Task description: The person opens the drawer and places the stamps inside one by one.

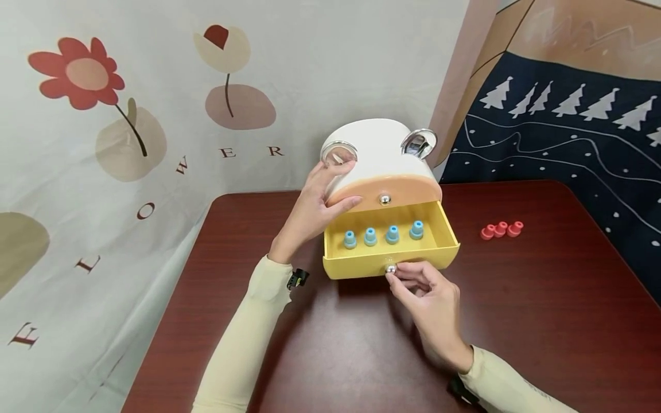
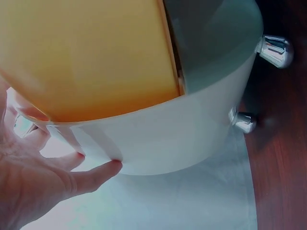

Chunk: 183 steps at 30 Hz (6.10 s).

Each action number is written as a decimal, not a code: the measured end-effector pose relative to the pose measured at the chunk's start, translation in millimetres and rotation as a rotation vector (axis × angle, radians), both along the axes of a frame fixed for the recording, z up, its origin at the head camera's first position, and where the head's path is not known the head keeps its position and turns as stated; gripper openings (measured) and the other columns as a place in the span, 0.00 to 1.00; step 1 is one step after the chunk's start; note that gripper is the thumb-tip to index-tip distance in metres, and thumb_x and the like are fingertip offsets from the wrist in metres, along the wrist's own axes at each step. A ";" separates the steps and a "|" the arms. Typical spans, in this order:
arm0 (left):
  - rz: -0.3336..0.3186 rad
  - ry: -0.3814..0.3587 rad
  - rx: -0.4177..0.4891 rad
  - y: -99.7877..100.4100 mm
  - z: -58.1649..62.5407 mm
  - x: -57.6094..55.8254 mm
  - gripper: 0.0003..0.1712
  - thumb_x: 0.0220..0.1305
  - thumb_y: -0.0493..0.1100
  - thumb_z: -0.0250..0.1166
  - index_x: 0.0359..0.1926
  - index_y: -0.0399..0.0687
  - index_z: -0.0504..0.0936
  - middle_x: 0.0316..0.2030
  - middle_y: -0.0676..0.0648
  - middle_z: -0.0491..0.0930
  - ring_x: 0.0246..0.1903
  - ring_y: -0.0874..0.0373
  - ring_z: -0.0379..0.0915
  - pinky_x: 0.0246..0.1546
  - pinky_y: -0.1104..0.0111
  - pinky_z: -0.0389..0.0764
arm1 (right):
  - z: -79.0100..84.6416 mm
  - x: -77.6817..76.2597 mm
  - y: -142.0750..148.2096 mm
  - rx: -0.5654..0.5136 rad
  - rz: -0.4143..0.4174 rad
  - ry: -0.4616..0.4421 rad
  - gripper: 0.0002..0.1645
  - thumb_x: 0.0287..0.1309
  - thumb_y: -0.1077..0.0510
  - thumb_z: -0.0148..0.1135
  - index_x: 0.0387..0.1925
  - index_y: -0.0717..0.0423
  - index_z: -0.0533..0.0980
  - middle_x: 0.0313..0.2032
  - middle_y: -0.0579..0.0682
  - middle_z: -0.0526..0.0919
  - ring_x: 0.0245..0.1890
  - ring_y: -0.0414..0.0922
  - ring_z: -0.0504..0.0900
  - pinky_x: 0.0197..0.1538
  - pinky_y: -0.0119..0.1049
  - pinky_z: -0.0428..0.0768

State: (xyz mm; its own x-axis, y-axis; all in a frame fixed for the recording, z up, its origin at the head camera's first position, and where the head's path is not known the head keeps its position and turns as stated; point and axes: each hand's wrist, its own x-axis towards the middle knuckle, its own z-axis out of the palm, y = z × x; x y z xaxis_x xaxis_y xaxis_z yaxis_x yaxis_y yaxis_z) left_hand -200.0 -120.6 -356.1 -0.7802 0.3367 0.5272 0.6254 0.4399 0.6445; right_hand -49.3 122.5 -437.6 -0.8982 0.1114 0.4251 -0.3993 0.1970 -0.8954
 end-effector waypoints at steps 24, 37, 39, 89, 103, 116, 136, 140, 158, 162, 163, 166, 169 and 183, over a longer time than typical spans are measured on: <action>0.014 0.029 0.016 2.6 0.6 0.4 0.34 0.68 0.47 0.80 0.73 0.52 0.82 0.69 0.53 0.80 0.70 0.55 0.65 0.70 0.56 0.67 | 7.7 -71.8 -12.7 -0.048 -0.018 -0.036 0.11 0.63 0.64 0.81 0.45 0.59 0.89 0.39 0.52 0.93 0.34 0.39 0.91 0.40 0.27 0.86; 0.015 0.025 0.023 6.5 -1.8 2.2 0.35 0.68 0.47 0.81 0.73 0.54 0.81 0.70 0.56 0.79 0.72 0.55 0.63 0.71 0.54 0.67 | 4.2 -85.4 -14.4 -0.073 -0.018 -0.034 0.10 0.63 0.64 0.80 0.44 0.61 0.88 0.38 0.53 0.93 0.34 0.38 0.91 0.38 0.28 0.86; 0.015 0.029 0.024 7.3 -1.4 2.3 0.35 0.67 0.48 0.81 0.73 0.54 0.81 0.70 0.56 0.79 0.72 0.56 0.63 0.71 0.55 0.67 | 5.2 -86.0 -13.7 -0.071 -0.026 -0.028 0.09 0.63 0.64 0.80 0.44 0.61 0.88 0.38 0.53 0.93 0.34 0.37 0.91 0.36 0.27 0.86; 0.019 0.028 -0.065 1.5 -5.1 3.8 0.50 0.56 0.42 0.88 0.77 0.53 0.75 0.75 0.51 0.74 0.81 0.44 0.49 0.77 0.48 0.61 | -40.8 -81.0 -47.8 -0.482 -0.131 -0.537 0.13 0.62 0.66 0.78 0.40 0.59 0.78 0.29 0.46 0.89 0.23 0.40 0.86 0.23 0.30 0.82; 0.033 0.031 -0.085 0.3 -4.1 1.6 0.50 0.55 0.43 0.88 0.77 0.52 0.75 0.75 0.48 0.74 0.80 0.41 0.52 0.75 0.45 0.63 | -36.8 -25.3 -35.3 -0.418 -0.101 -0.563 0.15 0.63 0.68 0.76 0.41 0.63 0.74 0.30 0.48 0.89 0.25 0.41 0.87 0.23 0.31 0.82; 0.020 0.048 -0.094 -0.9 -5.5 -2.3 0.51 0.55 0.44 0.88 0.77 0.52 0.74 0.75 0.44 0.73 0.79 0.41 0.53 0.78 0.50 0.57 | -34.7 22.9 -23.2 -0.385 -0.086 -0.620 0.18 0.63 0.66 0.79 0.43 0.64 0.75 0.33 0.52 0.90 0.26 0.42 0.89 0.24 0.31 0.82; 0.001 0.081 -0.080 -1.8 -6.1 -4.1 0.51 0.54 0.42 0.89 0.77 0.50 0.74 0.75 0.42 0.74 0.79 0.42 0.54 0.80 0.53 0.52 | -33.9 25.4 25.1 -0.415 -0.103 -0.628 0.14 0.67 0.77 0.57 0.50 0.65 0.71 0.38 0.50 0.84 0.28 0.40 0.84 0.19 0.30 0.76; 0.015 0.058 -0.083 -1.7 -6.6 -2.7 0.51 0.55 0.42 0.88 0.77 0.52 0.74 0.75 0.44 0.73 0.80 0.43 0.53 0.79 0.50 0.56 | -32.8 18.9 42.4 -0.495 -0.153 -0.600 0.09 0.72 0.75 0.58 0.45 0.61 0.73 0.31 0.48 0.84 0.24 0.39 0.81 0.19 0.29 0.75; 0.017 0.035 -0.076 -0.9 -5.1 0.8 0.51 0.55 0.42 0.88 0.77 0.52 0.74 0.75 0.45 0.73 0.79 0.41 0.53 0.77 0.48 0.60 | -31.3 -39.8 100.4 -0.494 -0.330 -0.435 0.09 0.72 0.61 0.73 0.49 0.61 0.86 0.35 0.45 0.89 0.30 0.38 0.81 0.23 0.26 0.77; 0.024 0.029 -0.077 0.0 -3.7 1.7 0.51 0.55 0.42 0.88 0.77 0.54 0.74 0.75 0.45 0.73 0.79 0.42 0.53 0.75 0.46 0.63 | -26.5 -55.1 113.8 -0.481 -0.340 -0.428 0.10 0.71 0.61 0.73 0.50 0.60 0.88 0.37 0.42 0.90 0.31 0.37 0.82 0.23 0.25 0.77; 0.023 0.027 -0.077 0.1 -3.2 2.0 0.51 0.55 0.42 0.88 0.77 0.54 0.74 0.75 0.45 0.72 0.79 0.42 0.53 0.75 0.46 0.63 | -25.0 -58.8 117.4 -0.476 -0.347 -0.418 0.10 0.71 0.61 0.73 0.50 0.60 0.88 0.37 0.41 0.90 0.31 0.37 0.82 0.23 0.25 0.77; 0.023 0.025 -0.082 0.3 -2.8 2.6 0.51 0.55 0.43 0.88 0.77 0.54 0.74 0.75 0.44 0.72 0.79 0.42 0.53 0.76 0.46 0.62 | -20.5 -68.5 128.3 -0.481 -0.371 -0.383 0.07 0.70 0.62 0.74 0.47 0.59 0.89 0.36 0.41 0.90 0.30 0.37 0.82 0.22 0.25 0.77; 0.020 0.025 -0.083 0.4 -3.1 2.4 0.51 0.55 0.43 0.88 0.77 0.54 0.74 0.75 0.44 0.72 0.79 0.42 0.53 0.76 0.47 0.61 | -17.8 -76.8 138.1 -0.470 -0.388 -0.375 0.08 0.68 0.60 0.76 0.46 0.58 0.89 0.35 0.42 0.89 0.30 0.38 0.82 0.22 0.25 0.77; 0.029 -0.018 -0.090 -2.3 -3.5 1.4 0.50 0.56 0.43 0.88 0.77 0.55 0.75 0.75 0.51 0.73 0.80 0.43 0.50 0.74 0.43 0.64 | -17.1 -101.8 172.2 0.002 -0.321 -0.589 0.19 0.68 0.52 0.77 0.56 0.54 0.87 0.35 0.37 0.82 0.23 0.34 0.80 0.28 0.25 0.82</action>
State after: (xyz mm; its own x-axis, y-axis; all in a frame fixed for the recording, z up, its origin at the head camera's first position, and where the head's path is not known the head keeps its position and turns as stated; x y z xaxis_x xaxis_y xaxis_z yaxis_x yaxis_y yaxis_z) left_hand -198.6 -123.0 -359.6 -0.7993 0.3596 0.4814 0.6003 0.5142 0.6126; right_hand -151.1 294.7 -454.7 -0.9029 0.4112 -0.1254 0.2344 0.2266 -0.9454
